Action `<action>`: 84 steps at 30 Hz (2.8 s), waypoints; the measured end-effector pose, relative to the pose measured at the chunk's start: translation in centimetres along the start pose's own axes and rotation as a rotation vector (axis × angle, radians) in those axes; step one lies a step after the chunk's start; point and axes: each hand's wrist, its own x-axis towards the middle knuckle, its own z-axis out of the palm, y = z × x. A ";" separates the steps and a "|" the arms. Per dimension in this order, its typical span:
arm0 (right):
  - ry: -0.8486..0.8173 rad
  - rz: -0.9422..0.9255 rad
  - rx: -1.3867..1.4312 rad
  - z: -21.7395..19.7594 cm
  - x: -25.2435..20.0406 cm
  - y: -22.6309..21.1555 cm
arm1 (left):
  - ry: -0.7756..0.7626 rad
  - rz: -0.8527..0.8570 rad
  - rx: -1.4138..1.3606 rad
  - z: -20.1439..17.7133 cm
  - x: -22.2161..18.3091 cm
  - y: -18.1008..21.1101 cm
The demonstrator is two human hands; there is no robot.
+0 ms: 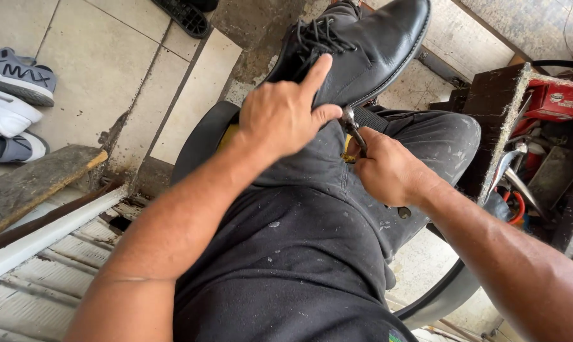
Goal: Repairing a black leather shoe by prying off the sole using pliers and a screwdriver
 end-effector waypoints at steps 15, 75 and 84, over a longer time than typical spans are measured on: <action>0.480 -0.862 0.007 6.4 11.2 7.5 | -0.031 0.012 -0.794 4.9 6.5 -7.5; -0.348 0.172 -0.214 -3.0 -0.3 0.6 | -0.401 -0.093 -0.692 2.8 3.5 1.3; -0.124 0.035 0.013 2.3 1.7 3.7 | -0.343 0.035 -0.726 4.9 4.0 0.0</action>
